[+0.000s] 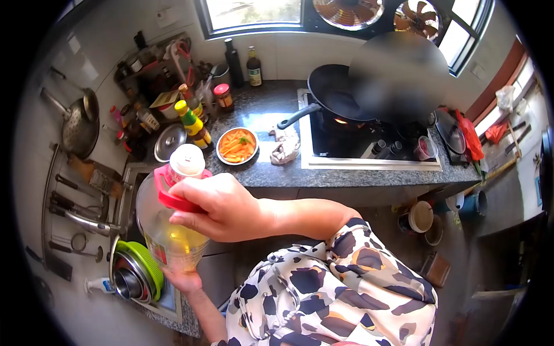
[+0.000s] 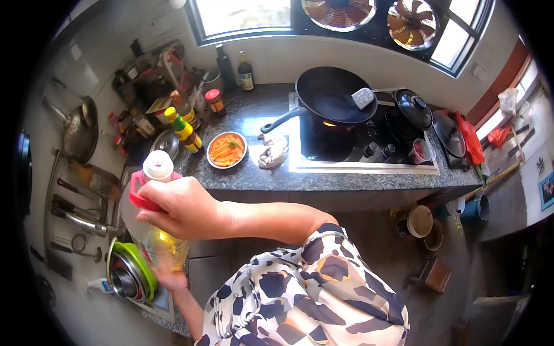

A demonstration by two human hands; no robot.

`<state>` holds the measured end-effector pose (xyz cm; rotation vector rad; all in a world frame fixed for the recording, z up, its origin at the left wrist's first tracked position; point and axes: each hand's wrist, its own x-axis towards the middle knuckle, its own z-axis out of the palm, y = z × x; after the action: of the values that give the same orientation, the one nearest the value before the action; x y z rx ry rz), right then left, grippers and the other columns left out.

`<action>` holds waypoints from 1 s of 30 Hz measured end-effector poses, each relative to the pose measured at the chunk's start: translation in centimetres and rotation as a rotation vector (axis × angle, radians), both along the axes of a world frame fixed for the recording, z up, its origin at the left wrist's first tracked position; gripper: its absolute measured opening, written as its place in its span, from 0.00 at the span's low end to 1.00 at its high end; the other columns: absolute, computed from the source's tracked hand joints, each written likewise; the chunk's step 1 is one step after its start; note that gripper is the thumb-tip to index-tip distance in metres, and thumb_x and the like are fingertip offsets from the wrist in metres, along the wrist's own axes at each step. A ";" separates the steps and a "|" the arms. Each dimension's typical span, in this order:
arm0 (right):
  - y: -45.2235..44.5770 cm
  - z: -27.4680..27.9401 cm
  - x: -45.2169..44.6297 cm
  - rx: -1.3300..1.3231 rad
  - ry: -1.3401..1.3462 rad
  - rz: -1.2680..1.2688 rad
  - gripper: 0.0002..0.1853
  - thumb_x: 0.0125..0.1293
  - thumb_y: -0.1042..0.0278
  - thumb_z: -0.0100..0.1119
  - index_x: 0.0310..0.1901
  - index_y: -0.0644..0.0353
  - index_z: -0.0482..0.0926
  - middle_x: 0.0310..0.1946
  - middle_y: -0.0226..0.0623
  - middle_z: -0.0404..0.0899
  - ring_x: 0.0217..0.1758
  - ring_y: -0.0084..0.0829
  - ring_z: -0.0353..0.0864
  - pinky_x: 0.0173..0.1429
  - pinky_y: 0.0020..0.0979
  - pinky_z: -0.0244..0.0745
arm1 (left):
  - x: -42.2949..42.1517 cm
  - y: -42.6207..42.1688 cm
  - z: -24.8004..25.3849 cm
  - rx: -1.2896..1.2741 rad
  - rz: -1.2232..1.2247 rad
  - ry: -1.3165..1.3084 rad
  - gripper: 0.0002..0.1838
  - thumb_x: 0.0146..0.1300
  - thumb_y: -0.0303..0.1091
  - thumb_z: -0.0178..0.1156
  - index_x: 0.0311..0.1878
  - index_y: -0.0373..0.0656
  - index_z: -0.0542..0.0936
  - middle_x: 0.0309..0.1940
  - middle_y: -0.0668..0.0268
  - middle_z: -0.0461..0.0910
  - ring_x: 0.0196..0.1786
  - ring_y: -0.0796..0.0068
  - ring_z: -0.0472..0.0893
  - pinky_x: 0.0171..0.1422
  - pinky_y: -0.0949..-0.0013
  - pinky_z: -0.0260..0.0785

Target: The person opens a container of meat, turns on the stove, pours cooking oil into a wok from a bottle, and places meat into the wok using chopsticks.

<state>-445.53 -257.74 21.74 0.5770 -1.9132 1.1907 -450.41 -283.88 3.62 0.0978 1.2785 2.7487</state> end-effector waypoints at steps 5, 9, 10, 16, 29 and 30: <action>5.6 -0.4 4.1 0.202 0.101 -0.211 0.22 0.49 0.63 0.71 0.44 0.61 0.75 0.27 0.38 0.78 0.30 0.39 0.82 0.35 0.35 0.77 | -0.3 4.0 0.2 -0.034 -0.218 -0.041 0.38 0.72 0.65 0.31 0.75 0.49 0.54 0.73 0.60 0.59 0.74 0.58 0.59 0.77 0.50 0.50; 10.6 -1.9 7.3 0.254 0.121 -0.149 0.20 0.47 0.65 0.70 0.41 0.61 0.74 0.26 0.34 0.76 0.30 0.37 0.80 0.36 0.34 0.76 | 3.2 10.4 -0.3 -0.001 -0.075 -0.189 0.34 0.73 0.62 0.32 0.73 0.51 0.59 0.71 0.62 0.62 0.72 0.60 0.62 0.74 0.49 0.53; 12.0 -2.4 8.0 0.251 0.120 -0.099 0.19 0.47 0.66 0.70 0.40 0.60 0.74 0.25 0.33 0.75 0.29 0.36 0.80 0.36 0.34 0.76 | 4.7 12.3 -0.9 0.120 -0.270 -0.102 0.33 0.73 0.61 0.34 0.72 0.49 0.60 0.70 0.62 0.64 0.71 0.60 0.63 0.73 0.50 0.55; 16.8 -4.6 13.6 0.249 0.171 0.323 0.15 0.55 0.67 0.61 0.41 0.66 0.75 0.23 0.34 0.72 0.27 0.35 0.76 0.30 0.35 0.72 | 13.5 20.8 -4.8 0.270 -0.526 -0.167 0.32 0.73 0.58 0.37 0.71 0.47 0.62 0.67 0.61 0.67 0.69 0.61 0.67 0.71 0.50 0.60; 21.0 -3.7 19.9 0.436 0.329 0.154 0.17 0.54 0.61 0.54 0.39 0.67 0.77 0.31 0.35 0.76 0.33 0.31 0.75 0.36 0.31 0.68 | 19.8 23.9 -13.6 -0.139 -0.417 -0.600 0.31 0.73 0.56 0.39 0.70 0.46 0.63 0.66 0.60 0.68 0.68 0.60 0.68 0.70 0.51 0.62; 21.4 -3.9 19.9 0.453 0.321 0.131 0.17 0.53 0.63 0.55 0.39 0.68 0.77 0.32 0.37 0.76 0.35 0.32 0.76 0.37 0.32 0.69 | 19.9 24.1 -14.0 -0.158 -0.436 -0.611 0.31 0.73 0.56 0.39 0.70 0.46 0.63 0.66 0.60 0.68 0.68 0.60 0.68 0.70 0.51 0.62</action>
<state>-425.63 -236.33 17.80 1.0786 -1.8864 0.6820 -430.56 -259.83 -10.36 -0.3959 1.1213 2.0637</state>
